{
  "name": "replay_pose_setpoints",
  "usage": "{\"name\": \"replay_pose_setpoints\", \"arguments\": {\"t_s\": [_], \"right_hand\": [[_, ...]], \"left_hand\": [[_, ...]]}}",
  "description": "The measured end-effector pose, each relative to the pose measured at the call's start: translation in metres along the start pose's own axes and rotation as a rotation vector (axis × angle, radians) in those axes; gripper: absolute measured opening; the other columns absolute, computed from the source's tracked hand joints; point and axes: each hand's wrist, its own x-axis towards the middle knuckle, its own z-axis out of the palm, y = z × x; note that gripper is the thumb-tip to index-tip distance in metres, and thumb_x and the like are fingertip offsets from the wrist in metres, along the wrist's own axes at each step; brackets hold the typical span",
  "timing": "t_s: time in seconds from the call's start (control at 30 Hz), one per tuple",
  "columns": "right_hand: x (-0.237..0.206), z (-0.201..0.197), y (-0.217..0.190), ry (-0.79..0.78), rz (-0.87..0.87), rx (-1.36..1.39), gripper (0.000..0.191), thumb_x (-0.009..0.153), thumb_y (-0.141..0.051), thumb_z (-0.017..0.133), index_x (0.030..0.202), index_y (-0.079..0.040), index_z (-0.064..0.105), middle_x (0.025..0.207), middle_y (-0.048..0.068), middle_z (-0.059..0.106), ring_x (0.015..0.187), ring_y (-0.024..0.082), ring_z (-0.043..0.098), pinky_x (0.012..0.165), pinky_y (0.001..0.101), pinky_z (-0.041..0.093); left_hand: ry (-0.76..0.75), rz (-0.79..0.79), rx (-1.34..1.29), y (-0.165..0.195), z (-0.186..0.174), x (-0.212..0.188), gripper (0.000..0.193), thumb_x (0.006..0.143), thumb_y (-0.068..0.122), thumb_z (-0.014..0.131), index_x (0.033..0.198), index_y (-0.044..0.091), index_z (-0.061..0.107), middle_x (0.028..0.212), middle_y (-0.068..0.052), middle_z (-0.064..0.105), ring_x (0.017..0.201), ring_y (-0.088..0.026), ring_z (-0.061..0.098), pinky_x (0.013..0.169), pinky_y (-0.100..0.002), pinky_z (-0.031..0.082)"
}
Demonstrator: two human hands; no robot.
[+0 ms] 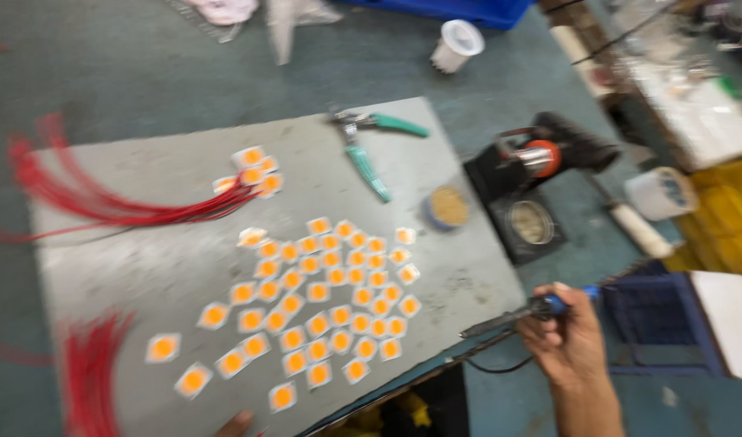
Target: The person arranges LED modules on a work surface, then strips the ends of red and black wires using wire cutters. They apply flux to the wire ends and solder the wires to the LED modules using a soldering iron and solder wire.
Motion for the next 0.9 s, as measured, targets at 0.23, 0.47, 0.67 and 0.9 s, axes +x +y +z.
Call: {"name": "replay_pose_setpoints", "arguments": {"t_s": [0.23, 0.47, 0.67, 0.9], "right_hand": [[-0.021, 0.027, 0.018, -0.17, -0.18, -0.157, 0.036, 0.104, -0.024, 0.059, 0.107, 0.012, 0.066, 0.069, 0.018, 0.063, 0.052, 0.015, 0.053, 0.072, 0.0344, 0.055], [-0.036, 0.08, 0.044, -0.229, -0.357, -0.393, 0.029, 0.096, -0.012, 0.065, 0.095, 0.017, 0.065, 0.085, 0.032, 0.068, 0.056, 0.024, 0.064, 0.053, 0.0293, 0.05], [-0.055, 0.13, 0.044, -0.474, -0.573, -0.834, 0.02, 0.091, -0.014, 0.072, 0.093, 0.006, 0.072, 0.08, 0.017, 0.076, 0.063, 0.02, 0.069, 0.076, 0.036, 0.062], [-0.052, 0.175, 0.034, -0.69, -0.607, -1.103, 0.017, 0.084, -0.021, 0.073, 0.092, -0.005, 0.073, 0.085, 0.01, 0.08, 0.072, 0.021, 0.075, 0.081, 0.0403, 0.066]], "left_hand": [[0.024, 0.108, 0.06, 0.022, -0.054, 0.025, 0.014, 0.088, 0.014, 0.065, 0.098, 0.005, 0.068, 0.123, -0.015, 0.072, 0.063, -0.012, 0.067, 0.061, -0.029, 0.054], [-0.117, 0.145, 0.07, 0.023, -0.063, 0.052, 0.015, 0.086, 0.018, 0.066, 0.081, 0.007, 0.058, 0.124, -0.021, 0.072, 0.047, -0.015, 0.056, 0.054, -0.032, 0.049], [-0.132, 0.114, -0.002, 0.021, -0.062, 0.052, 0.015, 0.087, 0.017, 0.063, 0.081, 0.005, 0.056, 0.122, -0.021, 0.071, 0.055, -0.02, 0.062, 0.056, -0.035, 0.049], [-0.165, 0.113, -0.026, 0.021, -0.064, 0.054, 0.015, 0.085, 0.015, 0.064, 0.079, 0.003, 0.06, 0.122, -0.023, 0.071, 0.055, -0.022, 0.063, 0.056, -0.037, 0.053]]}}
